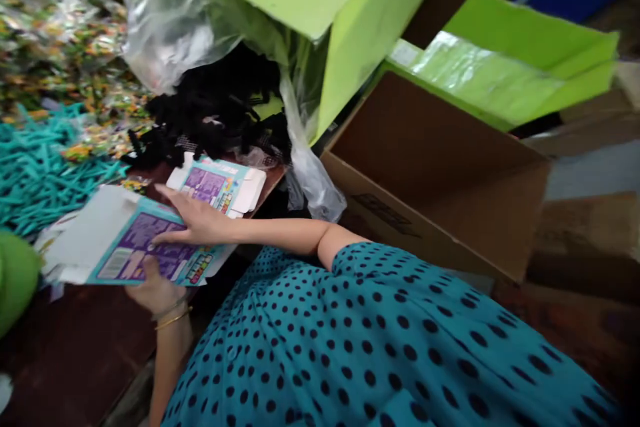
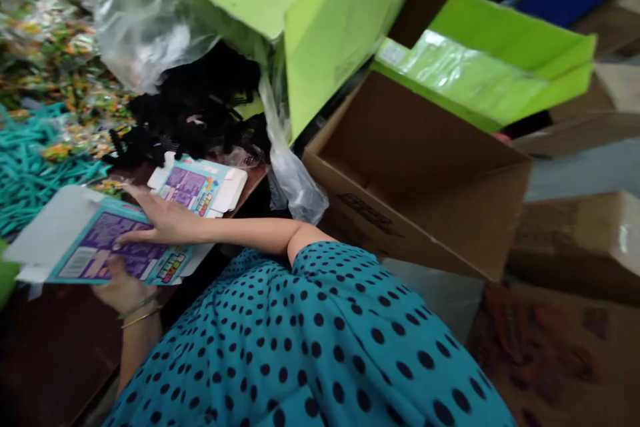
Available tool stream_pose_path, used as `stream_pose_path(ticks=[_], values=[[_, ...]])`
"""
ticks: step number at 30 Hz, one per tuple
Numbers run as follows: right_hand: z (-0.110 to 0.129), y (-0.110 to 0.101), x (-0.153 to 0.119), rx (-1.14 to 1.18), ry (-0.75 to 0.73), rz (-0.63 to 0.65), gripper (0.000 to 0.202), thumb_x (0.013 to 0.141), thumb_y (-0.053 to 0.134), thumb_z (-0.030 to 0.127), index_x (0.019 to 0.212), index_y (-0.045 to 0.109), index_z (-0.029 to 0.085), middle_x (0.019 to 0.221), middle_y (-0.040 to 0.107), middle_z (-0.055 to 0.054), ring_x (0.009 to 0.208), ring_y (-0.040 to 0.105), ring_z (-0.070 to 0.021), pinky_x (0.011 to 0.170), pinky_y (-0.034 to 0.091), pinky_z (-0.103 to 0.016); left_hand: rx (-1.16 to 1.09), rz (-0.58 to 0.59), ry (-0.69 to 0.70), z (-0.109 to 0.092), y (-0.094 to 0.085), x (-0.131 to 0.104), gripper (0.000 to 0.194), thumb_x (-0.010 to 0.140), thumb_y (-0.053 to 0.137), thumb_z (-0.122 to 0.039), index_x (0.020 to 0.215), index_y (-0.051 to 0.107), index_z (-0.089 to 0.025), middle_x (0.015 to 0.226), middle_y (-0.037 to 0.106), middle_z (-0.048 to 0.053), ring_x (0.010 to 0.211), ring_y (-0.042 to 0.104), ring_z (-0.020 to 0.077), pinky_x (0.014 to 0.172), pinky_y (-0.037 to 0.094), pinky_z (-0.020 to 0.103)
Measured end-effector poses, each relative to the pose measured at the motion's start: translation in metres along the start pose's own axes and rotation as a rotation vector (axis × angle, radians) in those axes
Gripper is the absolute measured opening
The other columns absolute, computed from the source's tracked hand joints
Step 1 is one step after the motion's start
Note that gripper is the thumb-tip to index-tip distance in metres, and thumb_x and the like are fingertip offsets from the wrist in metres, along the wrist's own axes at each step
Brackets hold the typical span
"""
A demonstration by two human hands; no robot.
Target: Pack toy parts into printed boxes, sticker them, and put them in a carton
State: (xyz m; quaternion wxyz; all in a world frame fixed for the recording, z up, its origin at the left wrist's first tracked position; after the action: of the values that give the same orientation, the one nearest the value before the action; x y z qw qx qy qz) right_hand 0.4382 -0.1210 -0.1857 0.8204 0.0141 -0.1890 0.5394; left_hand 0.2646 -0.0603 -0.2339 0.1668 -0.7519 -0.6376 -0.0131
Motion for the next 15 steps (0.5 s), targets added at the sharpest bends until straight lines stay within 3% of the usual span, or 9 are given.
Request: stream_pose_path(ticks=[2,4,7,9,11,15], values=[[-0.016,0.001,-0.011,0.071,0.046,0.064,0.04,0.096,0.069,0.042,0.128,0.061,0.019,0.129,0.069,-0.006,0.117,0.066,-0.0205,0.101,0.051,-0.029,0.05,-0.037,0.117,-0.011,0.004,0.007,0.064,0.082,0.069,-0.057,0.132,0.05,-0.021,0.138,0.062,0.011,0.128,0.062,0.0315,0.116,0.045,0.058],[-0.03,0.0,-0.027,0.128,0.036,0.133,0.034,0.099,0.065,0.041,0.124,0.063,0.018,0.124,0.071,-0.005,0.107,0.069,-0.0188,0.095,0.052,-0.026,0.133,-0.057,0.236,-0.021,0.004,0.011,0.069,0.078,0.073,-0.062,0.132,0.051,-0.025,0.143,0.06,0.008,0.134,0.058,0.0321,0.119,0.041,0.057],[-0.039,-0.003,-0.05,0.129,0.04,0.138,0.048,0.098,0.066,0.042,0.139,0.057,0.018,0.141,0.063,-0.009,0.124,0.064,-0.0211,0.106,0.048,-0.028,0.246,-0.06,0.327,-0.026,-0.006,0.01,0.072,0.076,0.075,-0.065,0.136,0.052,-0.035,0.145,0.06,0.001,0.136,0.056,0.0297,0.119,0.044,0.051],[-0.039,-0.005,-0.062,0.099,0.048,0.075,0.057,0.1,0.062,0.041,0.151,0.046,0.018,0.153,0.054,-0.012,0.14,0.053,-0.0214,0.116,0.04,-0.032,0.307,-0.02,0.295,-0.023,-0.016,0.004,0.071,0.076,0.075,-0.063,0.137,0.056,-0.032,0.14,0.063,0.004,0.129,0.061,0.0295,0.114,0.048,0.047],[-0.037,-0.003,-0.069,0.08,0.028,0.077,0.05,0.104,0.055,0.038,0.149,0.049,0.018,0.15,0.056,-0.013,0.141,0.05,-0.0203,0.119,0.038,-0.034,0.377,0.023,0.211,-0.015,-0.029,-0.01,0.068,0.08,0.073,-0.063,0.135,0.062,-0.024,0.132,0.067,0.009,0.121,0.064,0.0294,0.109,0.05,0.043],[-0.044,0.013,-0.072,0.052,0.054,0.289,0.037,0.106,0.047,0.042,0.114,0.071,0.016,0.114,0.071,-0.01,0.11,0.064,-0.0207,0.105,0.047,-0.036,0.34,0.068,-0.028,0.003,-0.05,-0.051,0.058,0.097,0.045,-0.064,0.117,0.073,-0.018,0.114,0.072,0.009,0.105,0.067,0.025,0.1,0.051,0.038]])
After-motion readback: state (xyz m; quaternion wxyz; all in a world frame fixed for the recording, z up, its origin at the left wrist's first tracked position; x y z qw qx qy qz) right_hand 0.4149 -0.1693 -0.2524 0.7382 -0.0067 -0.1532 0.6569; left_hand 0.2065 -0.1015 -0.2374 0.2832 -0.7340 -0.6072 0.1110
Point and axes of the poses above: each hand's wrist, its own x-axis towards the middle knuckle, its own y-axis out of the palm, z = x × y, the point moved 2 cm from there along x, towards the middle knuckle
